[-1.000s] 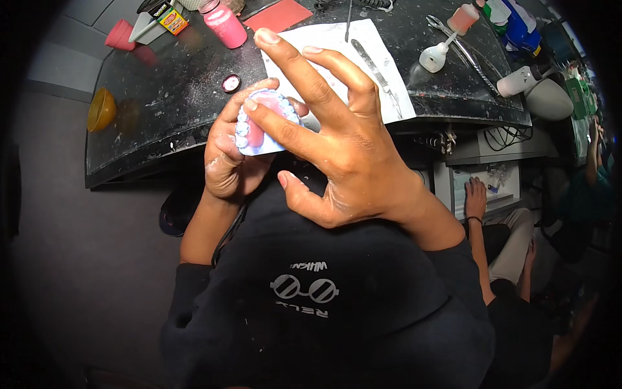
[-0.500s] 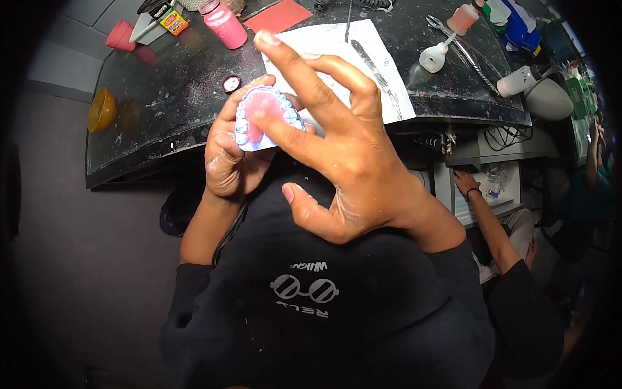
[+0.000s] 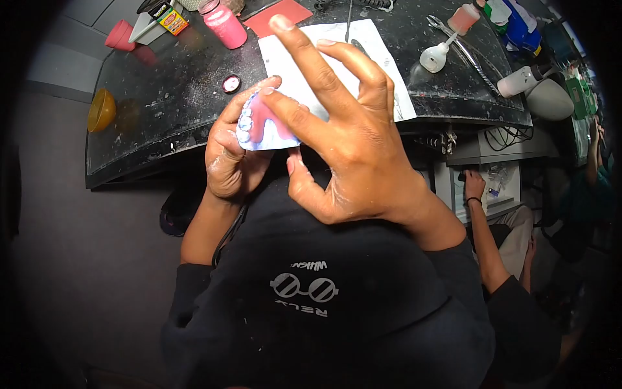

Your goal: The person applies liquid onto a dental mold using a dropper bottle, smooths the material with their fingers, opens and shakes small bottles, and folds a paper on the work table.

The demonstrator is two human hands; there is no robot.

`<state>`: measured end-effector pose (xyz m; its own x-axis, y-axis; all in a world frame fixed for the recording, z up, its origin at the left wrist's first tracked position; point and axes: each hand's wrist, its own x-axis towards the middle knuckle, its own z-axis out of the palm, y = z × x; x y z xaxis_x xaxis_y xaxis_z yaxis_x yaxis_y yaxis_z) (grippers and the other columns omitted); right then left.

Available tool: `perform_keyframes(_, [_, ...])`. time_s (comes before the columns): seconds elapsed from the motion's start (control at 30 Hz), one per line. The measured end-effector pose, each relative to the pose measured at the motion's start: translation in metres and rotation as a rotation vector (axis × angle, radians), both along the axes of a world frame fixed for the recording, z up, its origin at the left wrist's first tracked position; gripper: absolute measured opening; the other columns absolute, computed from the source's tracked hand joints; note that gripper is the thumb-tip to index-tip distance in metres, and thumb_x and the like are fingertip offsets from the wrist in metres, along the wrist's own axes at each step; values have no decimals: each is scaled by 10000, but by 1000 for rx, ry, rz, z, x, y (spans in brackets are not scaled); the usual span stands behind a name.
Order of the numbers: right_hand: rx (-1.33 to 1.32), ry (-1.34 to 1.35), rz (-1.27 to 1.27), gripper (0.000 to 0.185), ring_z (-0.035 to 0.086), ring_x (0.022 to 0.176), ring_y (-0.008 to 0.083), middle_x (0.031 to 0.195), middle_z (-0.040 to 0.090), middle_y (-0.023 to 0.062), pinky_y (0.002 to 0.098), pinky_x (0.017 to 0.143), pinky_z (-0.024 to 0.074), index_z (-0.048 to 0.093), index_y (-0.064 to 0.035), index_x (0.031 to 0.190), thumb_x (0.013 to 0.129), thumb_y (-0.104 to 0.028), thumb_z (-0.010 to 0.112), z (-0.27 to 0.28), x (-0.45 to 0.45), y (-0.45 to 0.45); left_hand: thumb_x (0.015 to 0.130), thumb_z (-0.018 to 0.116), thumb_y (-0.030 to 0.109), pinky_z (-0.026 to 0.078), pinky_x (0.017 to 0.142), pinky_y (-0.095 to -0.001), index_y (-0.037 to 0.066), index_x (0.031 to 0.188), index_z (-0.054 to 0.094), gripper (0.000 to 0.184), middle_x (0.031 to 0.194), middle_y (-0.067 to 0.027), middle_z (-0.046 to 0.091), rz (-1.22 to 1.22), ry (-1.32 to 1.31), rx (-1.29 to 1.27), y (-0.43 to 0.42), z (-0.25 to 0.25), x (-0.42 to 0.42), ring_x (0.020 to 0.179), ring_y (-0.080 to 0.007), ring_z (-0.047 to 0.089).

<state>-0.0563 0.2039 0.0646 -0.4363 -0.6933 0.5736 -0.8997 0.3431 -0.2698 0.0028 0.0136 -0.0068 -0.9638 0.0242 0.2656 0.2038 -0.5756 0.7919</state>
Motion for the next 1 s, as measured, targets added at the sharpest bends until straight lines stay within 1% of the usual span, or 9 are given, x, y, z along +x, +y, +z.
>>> perform_keyframes(0.13, [6,263,24,598,415,1329,361,1608,368,291,405,1145,230,761,-73,1211,675,-306,635,0,-8,2,879,692,611,505,1082,-444,-136,1511,279,1062,1373,-241,572,51,9,-28,2,5,2,1261,-337,612])
perform_keyframes(0.2, [-36,297,41,587,420,1322,358,1609,368,289,404,1143,232,768,-73,1196,673,-307,634,0,-11,3,911,660,605,568,919,-361,-139,1491,346,994,1372,-224,567,-22,28,-55,-1,6,3,1141,-253,652])
perform_keyframes(0.33, [-20,295,63,585,430,1309,356,1611,362,293,400,1136,237,769,-77,1190,675,-319,634,-3,-13,1,940,613,613,591,809,-350,-137,1496,342,972,1309,-233,601,-91,52,-40,-5,2,1,1024,-252,681])
perform_keyframes(0.4, [-28,247,69,586,432,1306,355,1611,361,295,400,1135,238,769,-78,1191,676,-325,634,-7,-17,0,975,494,669,594,689,-336,-129,1499,346,966,1221,-255,632,-210,-12,170,-5,-2,1,911,-264,698])
perform_keyframes(0.47, [-58,366,161,596,433,1300,352,1611,356,301,402,1131,237,775,-83,1178,645,-314,640,-24,-37,5,982,436,692,587,646,-326,-126,1499,350,972,1178,-261,641,-251,-10,179,-7,0,0,867,-266,699])
perform_keyframes(0.53, [-16,268,147,603,433,1300,349,1613,351,302,402,1129,237,779,-86,1167,624,-307,640,-10,-24,7,984,305,750,574,582,-305,-123,1481,376,1007,1076,-270,654,-288,-36,208,-6,0,0,771,-265,697])
perform_keyframes(0.8, [-69,201,193,624,432,1298,344,1622,333,302,401,1124,237,790,-86,1127,574,-324,628,-11,-27,0,971,241,784,541,513,-289,-126,1444,411,1040,1006,-256,666,-391,-79,302,-10,-8,-2,705,-250,686])
perform_keyframes(0.97, [-34,270,141,603,434,1289,338,1606,363,303,391,1120,232,786,-73,1136,633,-362,621,-8,-24,6,983,259,764,546,536,-299,-128,1450,407,1018,1009,-252,668,-404,-62,328,-8,-2,-3,725,-249,685])
perform_keyframes(1.0, [-33,271,141,603,434,1289,338,1606,363,303,391,1120,232,786,-73,1136,633,-362,621,-5,-21,5,979,287,766,544,521,-301,-132,1462,385,1024,1001,-261,658,-297,-75,202,-7,1,-1,736,-260,681])
